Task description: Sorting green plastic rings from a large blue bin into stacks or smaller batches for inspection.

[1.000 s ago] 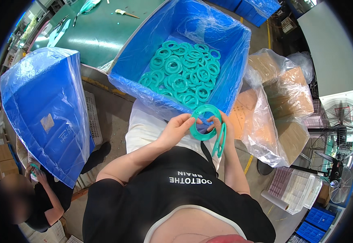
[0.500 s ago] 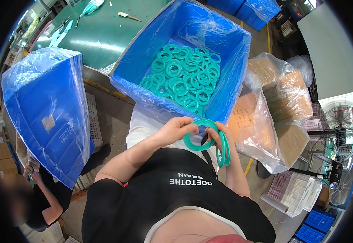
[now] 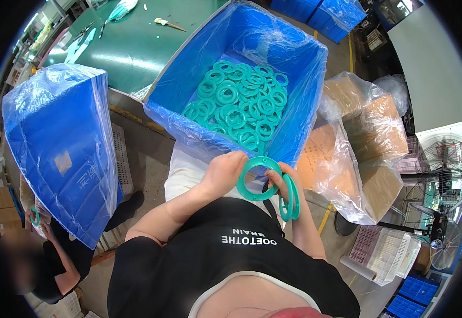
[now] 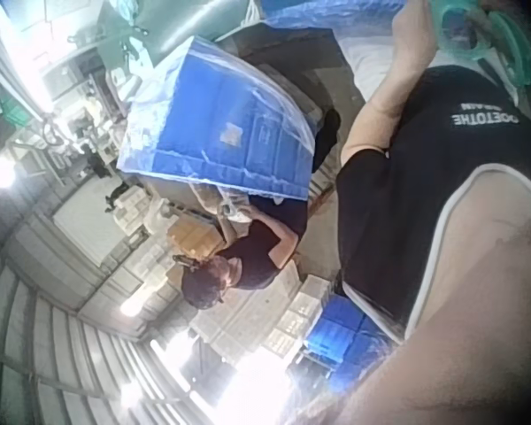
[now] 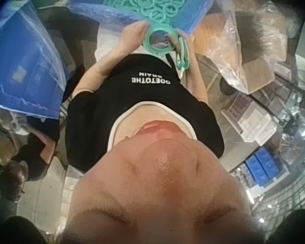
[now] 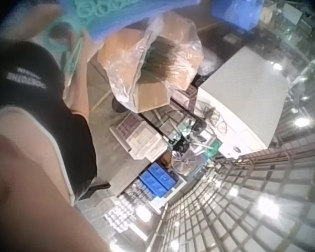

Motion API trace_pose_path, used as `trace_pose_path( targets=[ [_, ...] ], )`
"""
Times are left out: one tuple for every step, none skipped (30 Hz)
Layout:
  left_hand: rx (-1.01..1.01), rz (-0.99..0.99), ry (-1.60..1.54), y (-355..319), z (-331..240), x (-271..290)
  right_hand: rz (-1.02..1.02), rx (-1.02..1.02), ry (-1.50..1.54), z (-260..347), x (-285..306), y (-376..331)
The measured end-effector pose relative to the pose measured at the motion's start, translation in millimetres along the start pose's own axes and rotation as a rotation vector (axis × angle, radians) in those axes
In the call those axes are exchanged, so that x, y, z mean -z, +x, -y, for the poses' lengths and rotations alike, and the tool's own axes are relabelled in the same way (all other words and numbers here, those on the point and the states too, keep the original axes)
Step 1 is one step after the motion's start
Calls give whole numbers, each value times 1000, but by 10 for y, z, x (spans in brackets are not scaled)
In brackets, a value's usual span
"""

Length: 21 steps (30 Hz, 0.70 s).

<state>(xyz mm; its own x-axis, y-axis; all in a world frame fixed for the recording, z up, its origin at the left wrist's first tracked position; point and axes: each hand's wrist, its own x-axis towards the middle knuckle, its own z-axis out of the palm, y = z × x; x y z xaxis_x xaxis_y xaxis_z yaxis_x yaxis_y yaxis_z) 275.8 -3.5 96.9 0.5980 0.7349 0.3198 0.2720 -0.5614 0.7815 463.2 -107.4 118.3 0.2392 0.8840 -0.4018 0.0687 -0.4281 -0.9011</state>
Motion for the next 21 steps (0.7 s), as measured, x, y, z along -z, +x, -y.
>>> trace_pose_path(
  targets=[
    [1, 0, -1, -7, 19, -2, -5, 19, 13, -35, -14, 4],
    [71, 10, -137, -5, 38, -1, -10, 37, 26, -57, -25, 2],
    [142, 20, -274, -2, 54, 4, -10, 35, 26, -61, -34, -9],
    [143, 18, -273, 8, 72, 25, -43, 40, 87, -58, -42, -6],
    [381, 58, -597, 16, 88, 51, -76, 46, 148, -56, -46, -3],
    [619, 99, -921, 17, 101, 67, -74, 45, 148, -54, -37, -3],
    [619, 98, -920, 21, 123, 68, -91, 17, 148, -44, -15, 0],
    [681, 117, -1036, 18, 154, 58, -108, -13, 149, -39, 4, 1],
    [744, 135, -1152, 14, 176, 54, -107, -13, 150, -38, 15, 0],
    [745, 137, -1152, 14, 188, 55, -97, -1, 131, -39, 31, -4],
    [754, 197, -1146, 11, 198, 57, -86, 9, 112, -42, 42, -7],
    [764, 257, -1139, 7, 203, 56, -87, 7, 113, -50, 51, 1],
    [767, 260, -1139, 15, 177, 44, -50, 34, 77, -62, 60, 17],
    [745, 270, -1062, 26, 132, 19, -12, 61, 42, -71, 66, 35],
    [723, 280, -986, 41, 83, 0, -13, 56, 44, -71, 65, 67],
    [734, 287, -988, 40, 25, -9, -5, 88, -16, -83, 48, 73],
    [551, 377, -806, 59, -27, -10, 3, 120, -77, -97, 32, 73],
    [366, 460, -623, 61, -58, -26, 2, 108, -72, -108, 20, 62],
    [370, 464, -623, 70, -42, -60, -8, 103, 29, -94, 14, 92],
    [345, 272, -646, 68, -8, -107, -19, 99, 131, -83, 7, 111],
    [317, 81, -664, 57, 15, -136, -30, 96, 232, -83, -3, 113]
  ],
)
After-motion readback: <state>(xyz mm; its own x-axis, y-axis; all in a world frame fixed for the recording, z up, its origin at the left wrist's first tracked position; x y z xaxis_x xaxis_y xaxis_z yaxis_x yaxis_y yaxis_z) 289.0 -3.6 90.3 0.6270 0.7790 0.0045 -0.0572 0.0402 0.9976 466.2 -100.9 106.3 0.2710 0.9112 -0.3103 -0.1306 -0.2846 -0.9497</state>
